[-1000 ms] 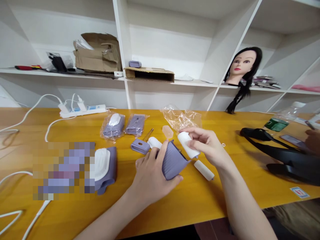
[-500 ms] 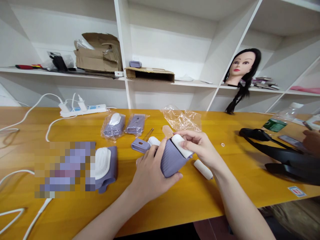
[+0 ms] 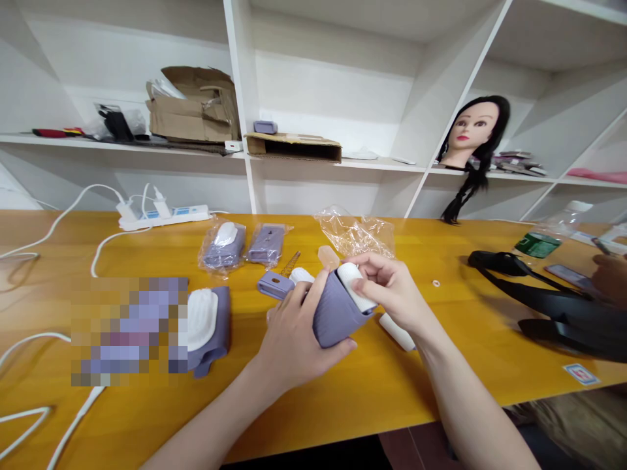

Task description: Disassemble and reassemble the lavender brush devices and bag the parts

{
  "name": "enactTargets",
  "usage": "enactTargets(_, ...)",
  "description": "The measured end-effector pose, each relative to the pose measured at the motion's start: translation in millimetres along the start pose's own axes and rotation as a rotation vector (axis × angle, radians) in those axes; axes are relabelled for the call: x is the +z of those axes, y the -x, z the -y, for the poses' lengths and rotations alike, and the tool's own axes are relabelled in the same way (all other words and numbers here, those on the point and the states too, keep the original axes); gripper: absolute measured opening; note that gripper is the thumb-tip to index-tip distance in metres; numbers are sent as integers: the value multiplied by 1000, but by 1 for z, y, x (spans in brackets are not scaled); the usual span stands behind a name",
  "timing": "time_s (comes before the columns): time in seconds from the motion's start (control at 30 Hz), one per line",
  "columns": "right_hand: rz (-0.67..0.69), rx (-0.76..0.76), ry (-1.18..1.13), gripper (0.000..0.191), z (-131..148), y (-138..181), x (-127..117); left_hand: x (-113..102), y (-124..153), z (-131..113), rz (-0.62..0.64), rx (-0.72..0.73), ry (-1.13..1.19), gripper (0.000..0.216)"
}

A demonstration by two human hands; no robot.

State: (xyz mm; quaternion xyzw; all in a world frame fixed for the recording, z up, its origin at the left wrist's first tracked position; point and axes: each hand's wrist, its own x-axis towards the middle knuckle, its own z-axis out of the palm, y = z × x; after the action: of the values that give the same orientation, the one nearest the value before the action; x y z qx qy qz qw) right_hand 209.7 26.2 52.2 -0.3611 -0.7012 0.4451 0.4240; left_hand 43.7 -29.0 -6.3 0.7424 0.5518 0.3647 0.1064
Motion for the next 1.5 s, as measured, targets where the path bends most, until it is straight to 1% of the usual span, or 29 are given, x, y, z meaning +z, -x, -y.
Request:
enactTargets(0.13,11,-53,65,19,0,2,2,-2,-1,4,-1,35,-18,95)
enactTargets(0.23,24,-100,101,23,2,5,3,-4,-2,7,-22,102,-51,98)
enactTargets(0.37,25,-220,166,27,4,10,4,-2,-1,11,-125,198,-144,100)
enactTargets(0.47,-35,-373,277,31,1,14,7,1,0,13,-237,260,-235,99)
enactTargets(0.57,-130,-547,384,37,-4,17,11,3,1,15,-331,298,-298,92)
enactTargets(0.63,-187,-633,431,37,-8,18,14,4,2,15,-375,307,-321,84)
enactTargets(0.73,-231,-704,471,35,-14,17,17,5,2,16,-420,308,-333,74)
enactTargets(0.83,-211,-733,503,35,-16,16,17,6,1,17,-424,291,-328,69)
enactTargets(0.9,-185,-733,519,38,-15,15,17,6,0,19,-420,284,-325,67)
enactTargets(1.03,-130,-716,527,51,-11,16,14,4,-1,21,-426,300,-311,66)
enactTargets(1.17,-62,-673,535,43,-9,17,13,2,-2,22,-414,350,-297,65)
enactTargets(1.3,-79,-493,457,33,-11,15,15,1,-2,21,-362,307,-270,71)
enactTargets(1.4,-93,-338,311,28,-12,8,17,0,-4,20,-271,263,-207,83)
enactTargets(1.5,-77,-212,166,29,-14,-1,18,-2,-6,18,-182,184,-125,92)
